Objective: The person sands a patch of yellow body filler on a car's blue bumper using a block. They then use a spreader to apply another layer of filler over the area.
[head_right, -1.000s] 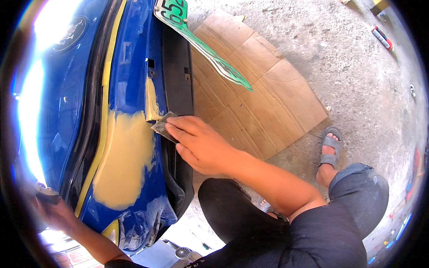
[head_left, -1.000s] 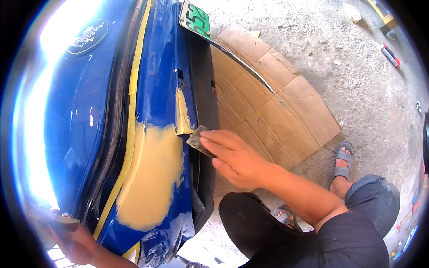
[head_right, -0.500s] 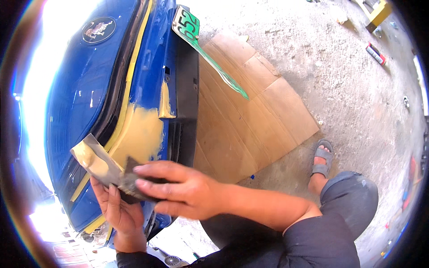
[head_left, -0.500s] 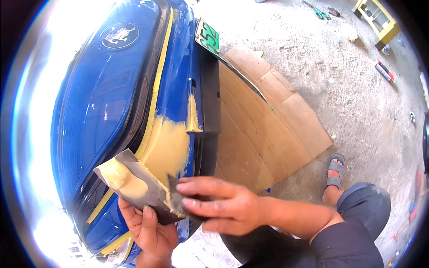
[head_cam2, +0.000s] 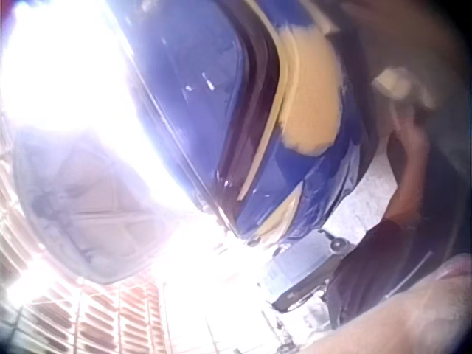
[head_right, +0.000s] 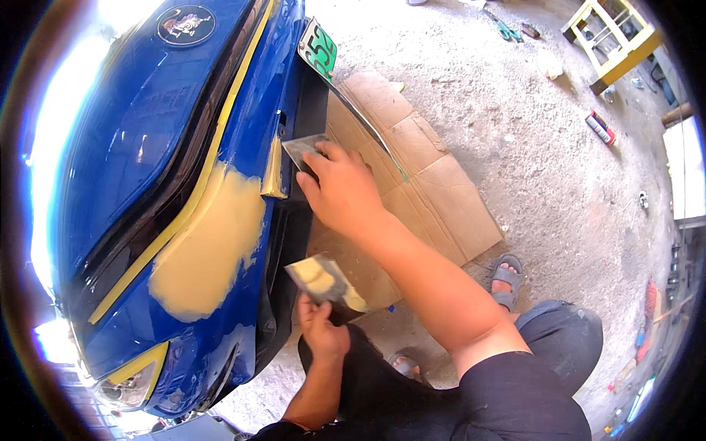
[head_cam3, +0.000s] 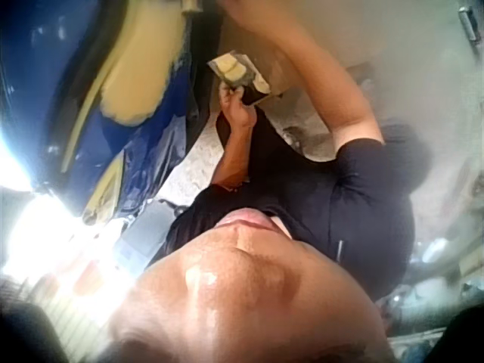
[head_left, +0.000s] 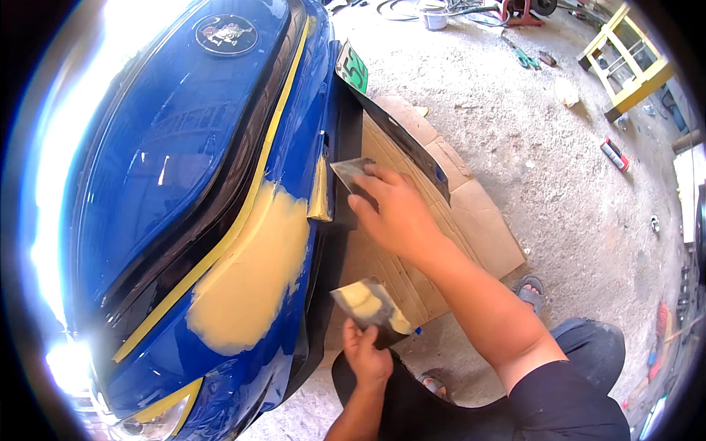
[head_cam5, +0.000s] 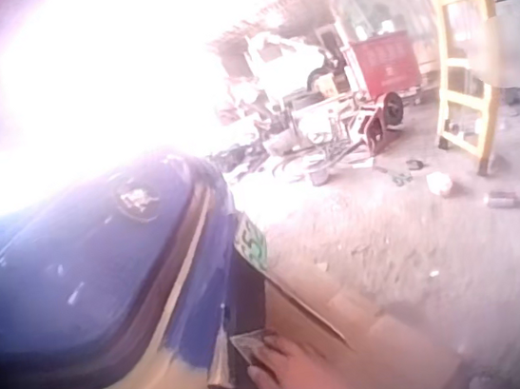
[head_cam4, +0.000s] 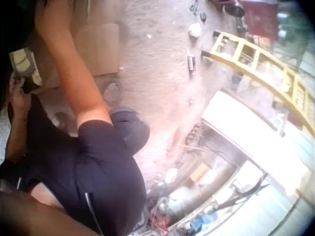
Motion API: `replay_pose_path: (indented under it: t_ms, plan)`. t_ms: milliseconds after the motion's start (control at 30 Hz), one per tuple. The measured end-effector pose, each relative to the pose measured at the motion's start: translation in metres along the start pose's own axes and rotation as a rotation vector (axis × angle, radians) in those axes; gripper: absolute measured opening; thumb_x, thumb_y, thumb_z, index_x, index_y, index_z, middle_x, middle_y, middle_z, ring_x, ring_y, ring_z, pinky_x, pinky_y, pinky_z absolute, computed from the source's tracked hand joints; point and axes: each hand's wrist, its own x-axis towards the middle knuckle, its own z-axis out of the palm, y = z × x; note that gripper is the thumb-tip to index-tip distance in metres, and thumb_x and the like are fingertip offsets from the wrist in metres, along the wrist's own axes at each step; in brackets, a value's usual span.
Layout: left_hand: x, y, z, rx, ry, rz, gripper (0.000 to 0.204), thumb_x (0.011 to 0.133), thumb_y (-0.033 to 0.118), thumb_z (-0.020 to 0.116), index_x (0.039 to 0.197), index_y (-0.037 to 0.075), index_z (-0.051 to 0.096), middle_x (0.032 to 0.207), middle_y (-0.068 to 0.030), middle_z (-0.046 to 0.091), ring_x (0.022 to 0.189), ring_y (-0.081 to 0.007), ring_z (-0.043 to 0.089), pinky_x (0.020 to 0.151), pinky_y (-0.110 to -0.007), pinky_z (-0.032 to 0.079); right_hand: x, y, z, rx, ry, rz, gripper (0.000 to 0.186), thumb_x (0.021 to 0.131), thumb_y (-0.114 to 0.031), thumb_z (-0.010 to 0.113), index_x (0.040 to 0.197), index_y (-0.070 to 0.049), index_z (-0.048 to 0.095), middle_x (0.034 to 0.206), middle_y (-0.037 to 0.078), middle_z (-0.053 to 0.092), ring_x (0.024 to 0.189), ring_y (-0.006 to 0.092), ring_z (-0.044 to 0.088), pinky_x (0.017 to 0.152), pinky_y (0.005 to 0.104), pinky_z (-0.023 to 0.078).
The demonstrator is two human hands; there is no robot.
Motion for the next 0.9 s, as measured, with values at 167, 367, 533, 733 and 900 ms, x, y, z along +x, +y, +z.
replay_pose_path:
  t_ms: [167,367,533,733,900]
  plan:
    - [-0.014,-0.037,-0.004,0.024,-0.009,-0.273,0.045,0.08,-0.005,0.048,0.125,-0.001,0.048,0.122,-0.0102,0.056,0.112,-0.0199,0.054,0.1,-0.033,0.039,0.021,0.013,0.002,-0.056,0.029,-0.054,0.026,0.082,-0.022,0.064,0.102,-0.006,0.067,0.117,0.015,0.059,0.103,0.0379,0.055,0.087,0.0465,0.045]
    - [-0.009,-0.035,-0.002,-0.014,-0.024,-0.29,0.045,0.079,-0.005,0.048,0.124,-0.001,0.049,0.12,-0.0108,0.058,0.11,-0.02,0.055,0.1,-0.033,0.039,0.031,0.02,0.002,-0.115,-0.009,-0.157,0.026,0.082,-0.023,0.063,0.102,-0.007,0.068,0.117,0.012,0.059,0.1,0.0369,0.056,0.085,0.0462,0.046]
    - [-0.008,-0.033,-0.006,-0.006,-0.018,-0.324,0.045,0.079,-0.004,0.047,0.124,0.0,0.049,0.121,-0.0107,0.058,0.11,-0.0207,0.055,0.1,-0.034,0.038,0.037,0.017,0.0,-0.147,-0.098,-0.156,0.03,0.082,-0.021,0.063,0.106,-0.003,0.067,0.117,0.018,0.059,0.106,0.0376,0.054,0.092,0.0434,0.045]
    - [-0.008,-0.033,-0.003,-0.024,-0.026,-0.379,0.046,0.079,-0.003,0.047,0.125,0.0,0.05,0.121,-0.0099,0.057,0.114,-0.0208,0.052,0.102,-0.034,0.036,0.034,0.019,0.003,-0.211,-0.092,-0.205,0.024,0.083,-0.024,0.061,0.101,-0.01,0.069,0.115,0.007,0.059,0.102,0.034,0.054,0.085,0.0486,0.043]
    - [-0.005,-0.033,-0.002,-0.012,-0.028,-0.38,0.047,0.078,-0.002,0.048,0.125,0.001,0.05,0.121,-0.0093,0.057,0.114,-0.0202,0.052,0.102,-0.033,0.035,0.028,0.006,-0.003,-0.311,-0.131,-0.242,0.023,0.082,-0.024,0.062,0.099,-0.01,0.069,0.112,0.008,0.06,0.104,0.0335,0.054,0.085,0.0479,0.043]
